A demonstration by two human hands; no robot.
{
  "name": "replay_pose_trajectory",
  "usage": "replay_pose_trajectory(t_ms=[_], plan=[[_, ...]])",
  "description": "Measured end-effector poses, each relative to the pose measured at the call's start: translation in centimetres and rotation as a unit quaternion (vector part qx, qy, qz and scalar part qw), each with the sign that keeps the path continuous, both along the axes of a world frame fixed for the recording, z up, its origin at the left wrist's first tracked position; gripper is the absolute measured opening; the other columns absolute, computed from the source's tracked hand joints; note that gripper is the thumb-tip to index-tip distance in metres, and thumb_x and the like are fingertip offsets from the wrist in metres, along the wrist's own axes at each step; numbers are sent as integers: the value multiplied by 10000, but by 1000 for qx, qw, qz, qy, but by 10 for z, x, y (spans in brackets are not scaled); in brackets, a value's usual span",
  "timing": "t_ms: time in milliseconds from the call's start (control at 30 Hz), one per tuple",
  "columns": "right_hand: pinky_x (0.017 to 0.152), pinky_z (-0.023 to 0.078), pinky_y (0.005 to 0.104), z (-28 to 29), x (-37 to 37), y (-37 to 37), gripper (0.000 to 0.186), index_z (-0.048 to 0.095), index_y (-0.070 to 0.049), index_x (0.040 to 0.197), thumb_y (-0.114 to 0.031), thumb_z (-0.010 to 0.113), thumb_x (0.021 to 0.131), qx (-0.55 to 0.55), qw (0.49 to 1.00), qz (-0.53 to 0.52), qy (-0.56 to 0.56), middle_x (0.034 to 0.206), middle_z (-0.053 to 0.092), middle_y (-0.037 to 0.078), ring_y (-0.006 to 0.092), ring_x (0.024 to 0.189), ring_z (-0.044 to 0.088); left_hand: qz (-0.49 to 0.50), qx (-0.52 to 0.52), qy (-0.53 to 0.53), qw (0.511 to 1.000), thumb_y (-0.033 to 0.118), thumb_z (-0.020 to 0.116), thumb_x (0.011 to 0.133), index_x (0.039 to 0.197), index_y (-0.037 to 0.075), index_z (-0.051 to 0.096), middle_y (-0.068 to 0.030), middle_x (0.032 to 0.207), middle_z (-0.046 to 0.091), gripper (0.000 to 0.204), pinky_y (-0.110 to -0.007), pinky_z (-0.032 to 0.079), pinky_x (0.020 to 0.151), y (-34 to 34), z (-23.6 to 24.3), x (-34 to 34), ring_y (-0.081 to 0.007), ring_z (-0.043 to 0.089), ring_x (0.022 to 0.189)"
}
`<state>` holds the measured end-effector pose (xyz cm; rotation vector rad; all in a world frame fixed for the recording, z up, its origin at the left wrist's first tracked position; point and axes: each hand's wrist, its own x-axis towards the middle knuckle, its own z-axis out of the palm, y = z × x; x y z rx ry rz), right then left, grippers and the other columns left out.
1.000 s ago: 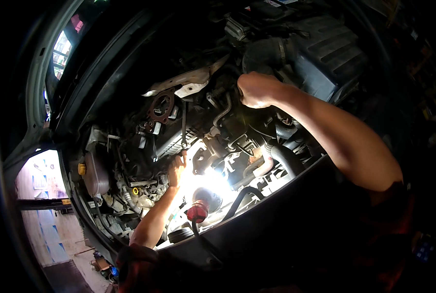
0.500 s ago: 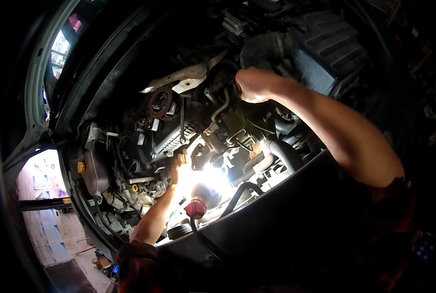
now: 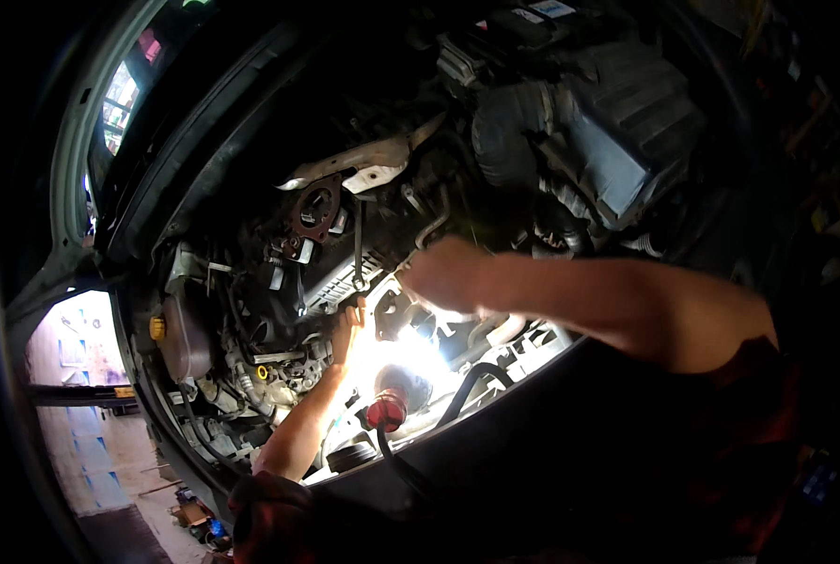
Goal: The person works on an automobile engine, using a wrench to loosen and remove bolts and a metal plate while using a work light for illumination.
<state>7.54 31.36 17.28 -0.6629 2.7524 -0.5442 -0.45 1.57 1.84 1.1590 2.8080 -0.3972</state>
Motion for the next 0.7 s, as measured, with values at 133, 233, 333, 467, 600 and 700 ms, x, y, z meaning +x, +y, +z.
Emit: replay_pose_trajectory(t_ms=[133,233,333,467,600,700], plan=[[742,540,431,-58,-12,-66,174,672,-62,901,-200,586,840,-124,983,24,137,859,677,128,285,833,667,-13,8,38,999,252,659,783,1399,-42,314,-183,997,513,765,-395,545,712,-22,-27,-9,-305,578,892],[656,532,408,-107,-42,-106,113,702,-98,764,-190,642,740,-197,953,30,230,780,666,124,277,768,657,-31,12,45,998,303,663,767,1400,-48,316,-179,995,511,802,-390,542,713,-13,-33,-12,-298,574,887],[687,515,343,-100,-78,-140,184,648,-55,841,-220,638,760,-69,992,104,-25,832,650,91,211,857,632,-41,19,33,998,354,666,750,1400,-54,318,-174,993,510,842,-385,538,715,1,-13,-4,-291,570,881],[605,484,368,-130,-90,-156,166,624,-67,705,-227,663,680,-85,985,120,-92,657,564,70,190,705,586,-46,24,21,998,422,671,729,1400,-61,320,-167,989,509,899,-377,533,717,4,2,3,-282,565,874],[474,450,425,-160,-77,-139,155,624,-100,486,-212,704,559,-120,985,123,-13,438,488,77,203,466,537,-53,41,10,998,490,675,707,1401,-69,322,-161,986,507,959,-370,528,719,14,-3,1,-274,560,867],[516,449,423,-93,-55,-135,129,634,-77,538,-184,689,584,-13,984,179,14,544,547,108,228,525,548,-27,36,1,999,541,679,691,1401,-75,323,-156,984,506,1005,-365,524,721,-3,13,10,-267,556,861]])
